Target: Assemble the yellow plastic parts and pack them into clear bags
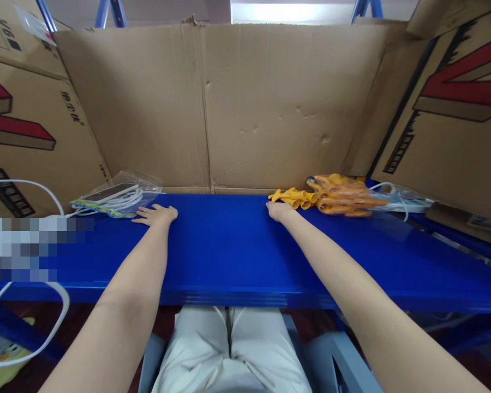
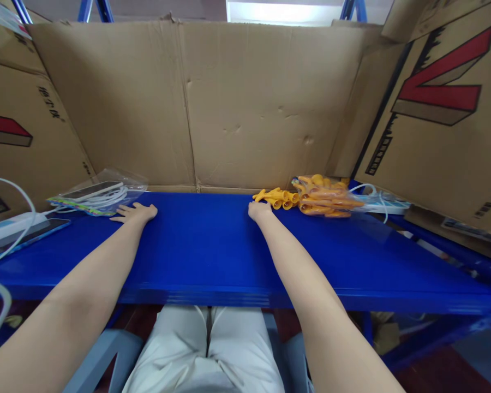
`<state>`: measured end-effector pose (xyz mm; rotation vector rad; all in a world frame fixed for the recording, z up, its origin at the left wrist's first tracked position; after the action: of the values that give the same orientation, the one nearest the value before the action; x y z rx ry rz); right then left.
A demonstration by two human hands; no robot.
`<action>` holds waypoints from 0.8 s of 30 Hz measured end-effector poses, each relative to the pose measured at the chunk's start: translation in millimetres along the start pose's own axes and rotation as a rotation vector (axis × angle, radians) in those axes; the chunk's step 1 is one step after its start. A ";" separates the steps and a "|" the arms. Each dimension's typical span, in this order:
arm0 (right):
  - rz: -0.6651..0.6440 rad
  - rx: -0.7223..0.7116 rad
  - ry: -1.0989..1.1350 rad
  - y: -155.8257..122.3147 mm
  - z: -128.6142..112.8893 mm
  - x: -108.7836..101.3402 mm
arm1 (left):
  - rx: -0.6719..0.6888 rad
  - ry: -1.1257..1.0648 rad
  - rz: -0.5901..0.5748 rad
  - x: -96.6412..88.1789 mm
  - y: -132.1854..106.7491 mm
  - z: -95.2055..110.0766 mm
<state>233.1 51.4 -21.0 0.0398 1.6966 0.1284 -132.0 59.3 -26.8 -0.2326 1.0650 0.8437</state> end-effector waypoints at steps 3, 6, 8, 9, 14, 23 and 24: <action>-0.006 0.000 -0.033 -1.4 -2.1 -0.5 | 0.037 -0.033 -0.005 -1.1 -2.2 1.7; -0.016 0.001 -0.079 -4.1 -3.1 -1.6 | 0.052 -0.011 0.039 -3.2 -5.8 2.6; -0.024 0.003 -0.108 -6.3 -4.1 -3.0 | 0.024 0.064 0.073 -4.5 -8.3 2.7; -0.027 0.004 -0.119 -7.5 -4.6 -3.7 | 0.013 0.099 0.088 -5.1 -9.2 2.9; -0.023 -0.010 -0.154 -14.2 -5.5 -6.9 | -0.006 0.175 0.075 -5.8 -10.5 3.5; 0.028 -0.032 -0.134 -17.8 -1.0 -5.5 | 0.229 0.286 0.009 -20.0 -35.5 33.3; 0.033 -0.036 -0.129 -17.3 -0.2 -4.7 | 0.269 0.317 -0.035 -22.2 -42.4 40.0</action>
<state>234.4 33.7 -18.1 0.0481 1.5643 0.1777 -79.8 41.6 2.5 -0.1597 1.4536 0.6350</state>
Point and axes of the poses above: each hand's wrist, its own y-axis towards the middle knuckle, its own x-axis out of the palm, z = x × y, the point moved 2 cm from there along y, towards the middle knuckle, and after that the axes turned 7 degrees about z, right-handed, at the moved point
